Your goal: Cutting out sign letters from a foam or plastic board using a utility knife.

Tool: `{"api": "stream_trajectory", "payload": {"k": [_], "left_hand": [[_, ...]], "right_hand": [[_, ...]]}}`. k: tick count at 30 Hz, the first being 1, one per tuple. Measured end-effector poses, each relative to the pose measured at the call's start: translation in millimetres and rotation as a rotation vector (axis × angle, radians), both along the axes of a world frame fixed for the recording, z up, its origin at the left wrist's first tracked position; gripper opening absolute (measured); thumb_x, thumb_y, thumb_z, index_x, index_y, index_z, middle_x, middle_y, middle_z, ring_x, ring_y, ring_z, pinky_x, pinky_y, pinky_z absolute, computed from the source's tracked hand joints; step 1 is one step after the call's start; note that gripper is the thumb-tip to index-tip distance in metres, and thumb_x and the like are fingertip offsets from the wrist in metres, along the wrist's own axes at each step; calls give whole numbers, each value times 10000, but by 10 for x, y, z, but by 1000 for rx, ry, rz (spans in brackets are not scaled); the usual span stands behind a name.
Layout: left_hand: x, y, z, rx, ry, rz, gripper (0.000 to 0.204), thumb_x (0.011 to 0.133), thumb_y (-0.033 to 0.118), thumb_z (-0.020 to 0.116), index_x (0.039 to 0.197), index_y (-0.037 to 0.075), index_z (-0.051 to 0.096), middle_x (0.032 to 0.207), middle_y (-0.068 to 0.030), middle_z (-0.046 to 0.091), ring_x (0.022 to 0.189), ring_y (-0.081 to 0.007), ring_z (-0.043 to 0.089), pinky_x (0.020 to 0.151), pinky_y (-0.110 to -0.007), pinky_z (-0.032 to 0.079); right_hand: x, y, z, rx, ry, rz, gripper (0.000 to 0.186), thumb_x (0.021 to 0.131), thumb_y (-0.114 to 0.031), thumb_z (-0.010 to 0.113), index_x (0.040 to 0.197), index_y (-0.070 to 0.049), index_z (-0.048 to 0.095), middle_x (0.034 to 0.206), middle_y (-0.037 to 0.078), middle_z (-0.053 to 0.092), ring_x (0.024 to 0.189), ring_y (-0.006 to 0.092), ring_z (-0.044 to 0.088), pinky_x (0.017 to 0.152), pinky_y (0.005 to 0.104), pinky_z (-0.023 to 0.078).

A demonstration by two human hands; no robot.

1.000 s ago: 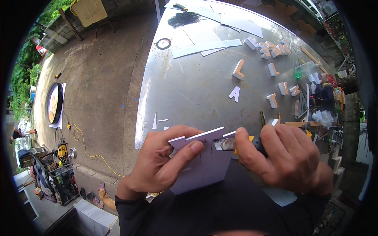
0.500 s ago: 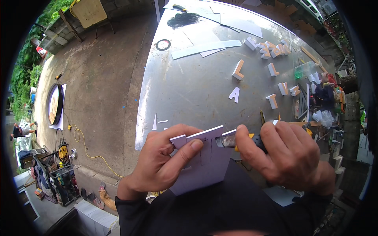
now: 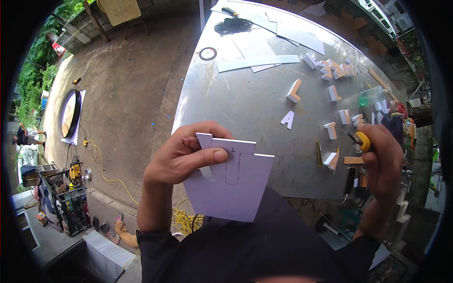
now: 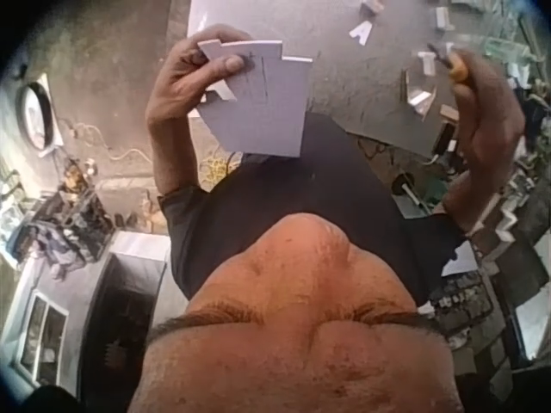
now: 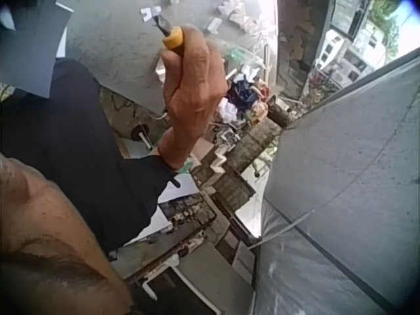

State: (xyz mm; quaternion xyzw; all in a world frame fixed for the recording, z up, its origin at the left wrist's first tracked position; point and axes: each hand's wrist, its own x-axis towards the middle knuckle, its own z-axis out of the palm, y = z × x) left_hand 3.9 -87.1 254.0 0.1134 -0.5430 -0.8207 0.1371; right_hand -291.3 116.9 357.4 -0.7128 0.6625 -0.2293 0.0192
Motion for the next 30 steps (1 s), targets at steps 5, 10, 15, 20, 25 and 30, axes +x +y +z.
{"api": "stream_trajectory", "payload": {"k": [5,10,15,20,25,30], "left_hand": [[-124,-56,-246,-6,-95,-117,230,943,144,675,1110,-1,611,892,-23,668,842,-70,625,754,-220,489],[-198,52,-250,132,-39,-1,250,919,138,707,1087,3,579,862,-13,655,784,-52,621,682,-207,488],[-300,223,-43,121,-118,60,311,856,130,764,1065,-6,577,863,13,619,737,-13,596,656,-157,456],[-343,233,-14,115,-77,6,300,848,111,767,1053,-10,583,859,4,624,747,-21,612,665,-169,471],[-338,265,-34,46,-17,-12,226,900,101,721,1051,-4,589,816,-10,654,744,-45,618,628,-198,469],[-318,294,-37,18,-25,0,219,898,104,726,1029,-6,590,808,-9,652,734,-42,608,617,-196,455]], "right_hand": [[172,-206,-726,98,-340,227,362,969,-339,571,1166,-39,620,929,127,633,786,305,615,701,404,479],[247,-250,-965,200,-515,247,428,974,-437,535,1159,-64,632,897,112,615,786,281,606,708,398,456],[341,-238,-928,129,-456,357,461,971,-491,518,1133,-83,660,902,95,615,787,263,607,719,384,451],[371,-206,-910,133,-466,343,475,965,-510,516,1132,-93,670,907,89,619,793,254,608,729,382,447],[408,-186,-973,74,-488,377,520,999,-493,455,1124,-33,663,884,120,600,736,235,551,665,370,405],[413,-174,-975,63,-422,362,533,987,-504,476,1140,-28,661,891,116,588,731,227,536,672,374,401]]}}
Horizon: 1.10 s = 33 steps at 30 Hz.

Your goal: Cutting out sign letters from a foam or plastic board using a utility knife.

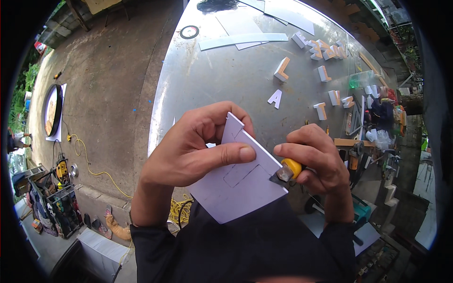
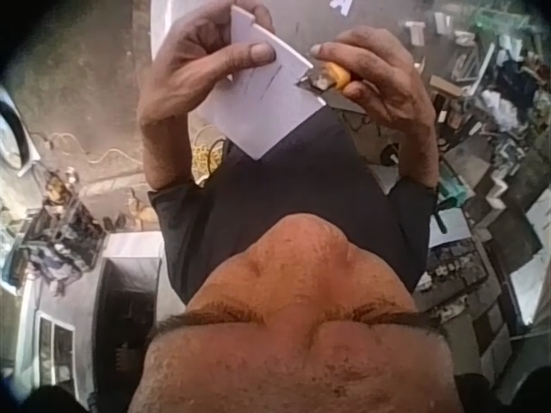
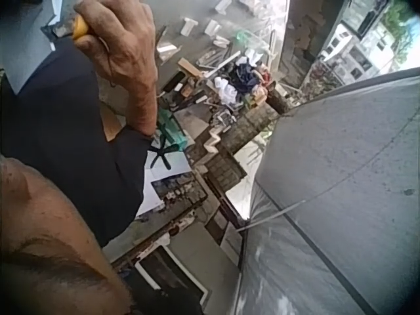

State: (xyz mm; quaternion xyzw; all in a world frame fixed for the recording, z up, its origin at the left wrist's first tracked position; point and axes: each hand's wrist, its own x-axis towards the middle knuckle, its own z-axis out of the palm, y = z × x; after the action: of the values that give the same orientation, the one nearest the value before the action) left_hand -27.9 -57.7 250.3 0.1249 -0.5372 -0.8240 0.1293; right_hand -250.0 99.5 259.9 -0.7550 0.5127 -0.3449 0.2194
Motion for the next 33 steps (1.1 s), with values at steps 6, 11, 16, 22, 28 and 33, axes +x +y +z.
{"api": "stream_trajectory", "payload": {"k": [6,11,16,22,28,33], "left_hand": [[-23,20,98,46,-65,8,252,855,94,759,1003,-2,579,820,1,616,744,-39,593,661,-188,456],[-13,57,147,44,-109,34,250,853,94,761,995,-4,580,815,3,615,732,-37,588,647,-189,450],[2,69,134,42,-104,24,239,859,88,755,997,0,581,819,4,618,740,-36,589,652,-190,451],[27,77,146,69,-77,28,232,870,82,742,1010,-1,577,826,3,624,752,-38,598,657,-191,456],[27,44,109,77,-59,0,224,886,78,724,1028,-3,571,836,-8,638,760,-45,614,660,-198,468],[27,43,94,81,-19,6,220,894,75,712,1039,-6,568,842,-19,650,768,-54,630,658,-203,482]], "right_hand": [[-1,3,35,-12,32,-14,527,985,-503,484,1134,-30,663,872,113,591,724,230,543,684,367,397],[27,28,18,82,-42,-38,497,944,-521,540,1163,-101,692,856,63,608,787,232,583,748,375,419],[8,7,-11,56,19,-24,499,944,-524,538,1165,-103,690,844,53,605,773,224,571,737,370,406],[22,-32,-15,35,22,-6,502,941,-532,533,1158,-107,689,838,47,603,762,219,566,729,368,398],[27,-105,-58,-4,10,-7,506,936,-536,535,1150,-104,687,839,47,602,759,221,571,735,365,403],[40,-155,-73,-28,6,-8,502,932,-537,537,1136,-104,690,847,51,604,768,224,577,745,368,411]]}}
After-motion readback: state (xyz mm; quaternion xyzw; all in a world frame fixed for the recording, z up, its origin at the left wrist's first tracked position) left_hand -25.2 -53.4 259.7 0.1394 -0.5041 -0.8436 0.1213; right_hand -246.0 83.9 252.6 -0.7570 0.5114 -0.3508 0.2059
